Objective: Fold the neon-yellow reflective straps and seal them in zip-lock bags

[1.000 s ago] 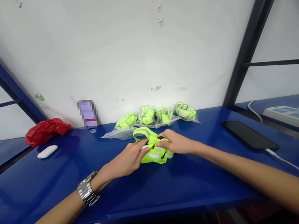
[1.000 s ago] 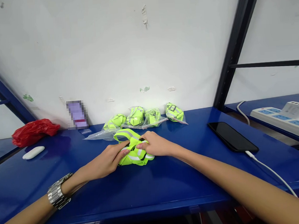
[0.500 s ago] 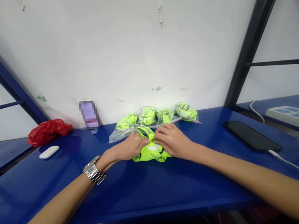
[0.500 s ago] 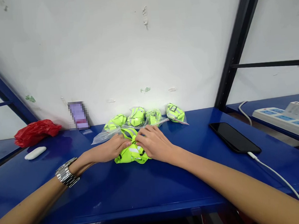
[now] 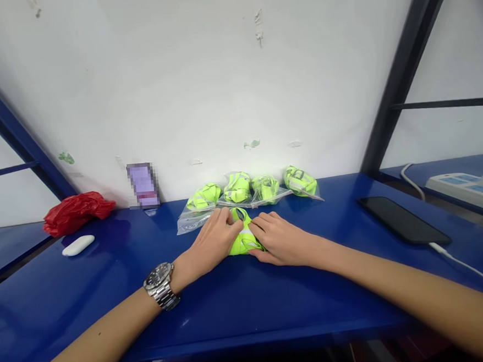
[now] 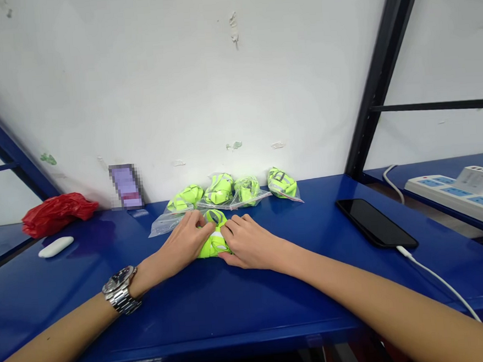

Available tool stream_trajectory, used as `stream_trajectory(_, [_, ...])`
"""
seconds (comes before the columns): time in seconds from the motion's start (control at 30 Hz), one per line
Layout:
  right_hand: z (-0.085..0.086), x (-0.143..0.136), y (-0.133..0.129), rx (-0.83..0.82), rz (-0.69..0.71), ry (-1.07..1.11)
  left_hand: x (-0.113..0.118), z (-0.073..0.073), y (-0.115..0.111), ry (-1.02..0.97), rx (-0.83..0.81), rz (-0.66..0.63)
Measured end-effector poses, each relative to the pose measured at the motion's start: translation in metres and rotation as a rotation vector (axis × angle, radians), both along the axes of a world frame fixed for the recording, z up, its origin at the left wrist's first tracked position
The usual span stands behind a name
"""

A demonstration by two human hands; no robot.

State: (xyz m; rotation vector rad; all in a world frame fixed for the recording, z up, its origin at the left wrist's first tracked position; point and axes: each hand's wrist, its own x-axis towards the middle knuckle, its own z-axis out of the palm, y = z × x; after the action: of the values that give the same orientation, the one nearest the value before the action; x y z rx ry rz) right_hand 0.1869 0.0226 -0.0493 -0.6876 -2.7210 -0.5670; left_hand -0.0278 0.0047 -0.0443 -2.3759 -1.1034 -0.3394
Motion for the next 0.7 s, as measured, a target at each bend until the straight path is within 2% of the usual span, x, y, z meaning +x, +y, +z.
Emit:
stream_trajectory(0.17, [-0.001, 0.005, 0.001, -0.056, 0.038, 0.029, -0.010, 0.002, -0.019, -0.072, -0.123, -0.142])
stream_trajectory(0.37, [0.004, 0.013, -0.012, -0.255, 0.050, 0.163, -0.008, 0.003, -0.038, -0.116, -0.190, -0.182])
stream_trajectory(0.43, [0.008, 0.013, -0.017, -0.364, 0.018, 0.221, -0.005, 0.005, -0.043, -0.163, -0.279, -0.186])
stream_trajectory(0.57, [0.013, 0.009, -0.018, -0.602, -0.069, 0.372, 0.001, 0.013, -0.046, -0.282, -0.567, -0.144])
stream_trajectory(0.63, [0.012, 0.004, -0.016, -0.645, -0.124, 0.406, 0.003, 0.018, -0.044, -0.318, -0.667, -0.111])
stream_trajectory(0.7, [0.008, 0.001, -0.014, -0.611, -0.177, 0.406, 0.004, 0.021, -0.040, -0.330, -0.731, -0.076])
